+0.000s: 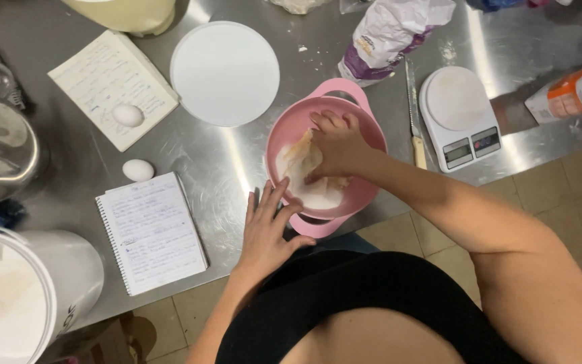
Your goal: The recorder is mixing butter and sugar in a bowl using their hands on a kitchen workbench.
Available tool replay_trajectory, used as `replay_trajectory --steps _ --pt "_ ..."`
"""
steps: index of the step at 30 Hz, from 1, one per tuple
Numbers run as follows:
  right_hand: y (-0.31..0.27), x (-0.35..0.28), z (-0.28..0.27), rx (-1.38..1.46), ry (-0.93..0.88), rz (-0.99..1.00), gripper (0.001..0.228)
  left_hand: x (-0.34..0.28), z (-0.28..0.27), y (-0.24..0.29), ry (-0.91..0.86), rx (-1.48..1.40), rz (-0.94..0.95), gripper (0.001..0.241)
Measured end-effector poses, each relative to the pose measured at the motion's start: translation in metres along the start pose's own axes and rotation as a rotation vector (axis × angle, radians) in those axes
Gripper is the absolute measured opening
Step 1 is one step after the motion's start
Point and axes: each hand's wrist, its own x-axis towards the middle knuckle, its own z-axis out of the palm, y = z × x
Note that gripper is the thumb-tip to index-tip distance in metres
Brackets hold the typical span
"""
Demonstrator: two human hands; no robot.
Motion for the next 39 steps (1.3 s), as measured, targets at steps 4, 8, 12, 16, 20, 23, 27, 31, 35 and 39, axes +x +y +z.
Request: replay_trajectory --steps 4,8,12,16,20,23,27,31,35,39 --pt "-0.003 0.006 -0.005 0.02 -0.047 0.021 0.116 0.0 0.0 -0.002 0.018 0.005 0.006 0.071" --pt "-0.005 0.0 -0.011 -0.091 0.028 -0.065 0.105 0.0 -0.002 -0.001 -0.003 0.034 0.007 0.07" --pt "-0.009 -0.009 -0.019 -0.184 -0.034 -0.107 0.108 -0.002 -0.001 -0.001 -0.007 0.023 -0.003 0.071" --pt "-0.012 -0.026 -0.027 -0.19 -0.032 -0.175 0.116 0.002 -0.003 -0.003 0.008 0.03 0.02 0.071" --pt "0.001 -0.03 -0.012 -0.2 0.104 -0.307 0.119 0.002 -0.003 -0.003 0.014 0.023 0.01 0.069" --pt "0.009 -0.021 0.001 -0.187 0.219 -0.377 0.116 0.003 -0.003 -0.003 0.028 0.033 0.009 0.068" --pt "0.012 -0.016 0.014 -0.18 0.354 -0.458 0.115 0.003 -0.002 -0.003 0.034 0.027 0.014 0.068" --pt "0.015 -0.015 0.026 -0.175 0.386 -0.467 0.109 0.003 -0.001 -0.003 0.043 0.029 0.013 0.067" --pt "0.011 -0.019 0.023 -0.185 0.54 -0.468 0.054 0.002 -0.001 -0.003 0.054 0.008 0.012 0.068" --pt "0.01 -0.024 0.016 -0.153 0.652 -0.484 0.009 0.002 0.001 -0.005 0.048 0.002 0.017 0.069"
